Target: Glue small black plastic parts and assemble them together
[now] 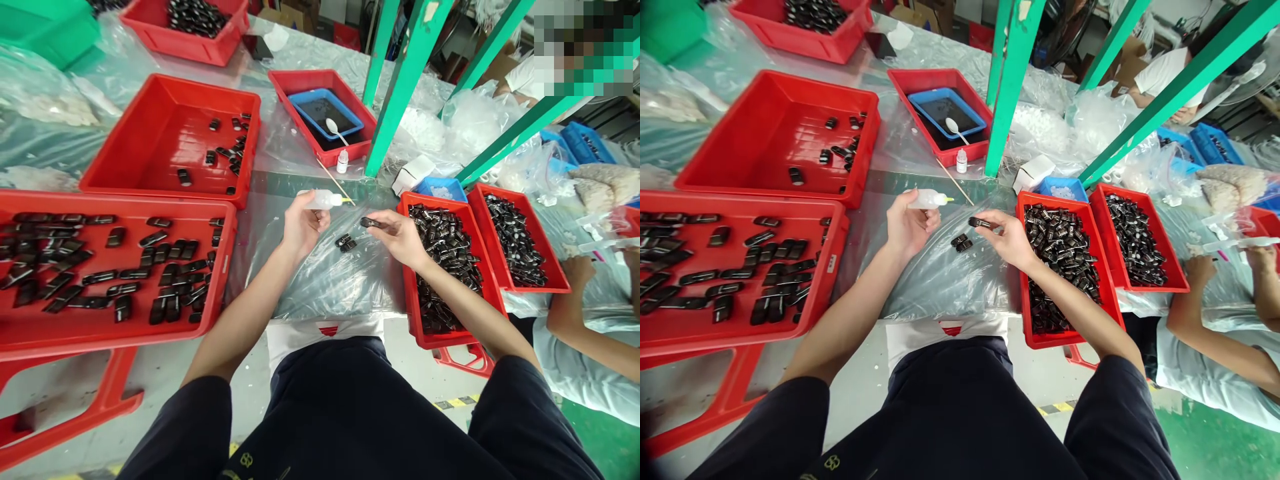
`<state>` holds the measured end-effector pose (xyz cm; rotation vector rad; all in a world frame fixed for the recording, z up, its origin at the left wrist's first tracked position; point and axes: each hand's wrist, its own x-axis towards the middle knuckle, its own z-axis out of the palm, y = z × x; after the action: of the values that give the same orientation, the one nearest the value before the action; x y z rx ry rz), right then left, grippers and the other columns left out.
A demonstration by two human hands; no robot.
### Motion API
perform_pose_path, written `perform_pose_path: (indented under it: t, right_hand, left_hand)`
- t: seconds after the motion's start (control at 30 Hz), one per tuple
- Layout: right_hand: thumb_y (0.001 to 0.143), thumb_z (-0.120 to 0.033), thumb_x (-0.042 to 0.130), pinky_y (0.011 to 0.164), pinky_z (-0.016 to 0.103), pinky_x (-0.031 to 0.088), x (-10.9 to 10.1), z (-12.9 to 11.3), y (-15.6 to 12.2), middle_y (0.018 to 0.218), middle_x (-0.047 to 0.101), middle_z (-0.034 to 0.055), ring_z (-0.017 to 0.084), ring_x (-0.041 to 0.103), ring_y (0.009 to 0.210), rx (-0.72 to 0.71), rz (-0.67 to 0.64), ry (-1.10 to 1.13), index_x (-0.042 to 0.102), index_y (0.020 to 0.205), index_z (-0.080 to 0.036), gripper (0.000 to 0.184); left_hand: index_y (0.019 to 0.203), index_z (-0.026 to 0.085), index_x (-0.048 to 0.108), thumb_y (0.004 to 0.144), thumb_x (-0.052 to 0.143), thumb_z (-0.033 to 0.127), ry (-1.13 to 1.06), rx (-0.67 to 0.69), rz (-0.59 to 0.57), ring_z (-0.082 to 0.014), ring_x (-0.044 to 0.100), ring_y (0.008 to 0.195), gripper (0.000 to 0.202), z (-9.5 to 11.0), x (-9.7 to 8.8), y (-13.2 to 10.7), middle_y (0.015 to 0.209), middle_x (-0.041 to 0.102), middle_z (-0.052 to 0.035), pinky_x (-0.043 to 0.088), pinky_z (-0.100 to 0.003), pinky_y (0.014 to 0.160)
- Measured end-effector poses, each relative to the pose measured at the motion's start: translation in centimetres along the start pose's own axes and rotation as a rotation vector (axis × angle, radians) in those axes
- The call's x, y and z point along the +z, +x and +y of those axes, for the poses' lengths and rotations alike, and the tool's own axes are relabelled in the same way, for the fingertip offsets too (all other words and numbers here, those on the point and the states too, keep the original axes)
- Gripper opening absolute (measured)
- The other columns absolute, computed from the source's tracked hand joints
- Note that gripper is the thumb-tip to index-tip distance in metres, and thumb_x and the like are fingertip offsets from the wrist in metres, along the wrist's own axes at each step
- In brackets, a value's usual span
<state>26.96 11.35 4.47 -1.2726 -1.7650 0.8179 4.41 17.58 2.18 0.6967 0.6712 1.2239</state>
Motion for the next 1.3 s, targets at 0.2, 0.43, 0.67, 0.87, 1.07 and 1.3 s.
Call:
perform_pose_path:
  t: [0.2,0.43,0.67,0.87,1.07,1.3]
  right_hand:
    - [0.098,-0.023,0.071,0.103,0.044,0.055,3.2,1.8,3.4,0.120,0.076,0.0122,0.026,0.071,0.107,-0.108,-0.372,-0.416,0.081,0.116,-0.020,0.020]
    - [0.103,-0.028,0.067,0.112,0.052,0.051,2.5,2.1,3.4,0.129,0.071,0.0150,0.032,0.066,0.122,-0.199,-0.385,-0.610,0.071,0.138,-0.021,0.036]
    - [0.101,-0.030,0.064,0.085,0.039,0.054,-8.8,0.2,4.1,0.095,0.077,0.0090,0.025,0.070,0.085,0.016,-0.127,-0.705,0.077,0.107,-0.020,0.017]
    - [0.090,-0.022,0.073,0.080,0.044,0.055,-14.4,2.6,2.6,0.080,0.073,0.0086,0.025,0.067,0.076,0.425,-0.145,-0.917,0.078,0.086,-0.019,0.007]
    - [0.092,-0.026,0.076,0.087,0.040,0.058,-11.4,4.1,0.6,0.100,0.080,0.0123,0.029,0.076,0.097,0.571,-0.307,-1.078,0.078,0.096,-0.017,0.010]
    - [0.092,-0.023,0.068,0.088,0.038,0.056,-12.0,3.9,-0.1,0.107,0.081,0.0108,0.030,0.076,0.102,0.557,-0.131,-1.068,0.073,0.114,-0.019,0.023]
  left_hand:
    - [0.077,0.022,0.062,0.082,0.072,0.070,-0.059,0.054,-0.004,-0.0088,0.041,0.042,0.049,1.2,-0.7,0.6,0.055,0.045,0.0041,0.030,-0.027,0.040]
    - [0.077,0.022,0.061,0.080,0.075,0.064,-0.123,0.038,-0.007,-0.0082,0.040,0.042,0.044,1.5,-1.1,0.9,0.055,0.045,0.0046,0.031,-0.027,0.040]
    - [0.080,0.022,0.063,0.080,0.073,0.062,-0.106,0.033,-0.050,-0.0100,0.042,0.043,0.041,1.4,-1.3,1.0,0.056,0.045,0.0033,0.032,-0.029,0.040]
    - [0.079,0.022,0.063,0.086,0.070,0.066,-0.116,0.039,-0.062,-0.0103,0.042,0.041,0.045,1.8,-1.0,0.7,0.055,0.043,0.0033,0.033,-0.028,0.040]
    - [0.078,0.018,0.065,0.093,0.067,0.052,-0.257,-0.089,0.070,-0.0079,0.040,0.041,0.037,2.5,0.4,-0.1,0.055,0.045,0.0036,0.033,-0.022,0.039]
    - [0.076,0.018,0.063,0.096,0.063,0.048,-0.314,-0.133,0.102,-0.0078,0.040,0.041,0.037,2.7,0.7,-0.4,0.054,0.045,0.0037,0.033,-0.021,0.039]
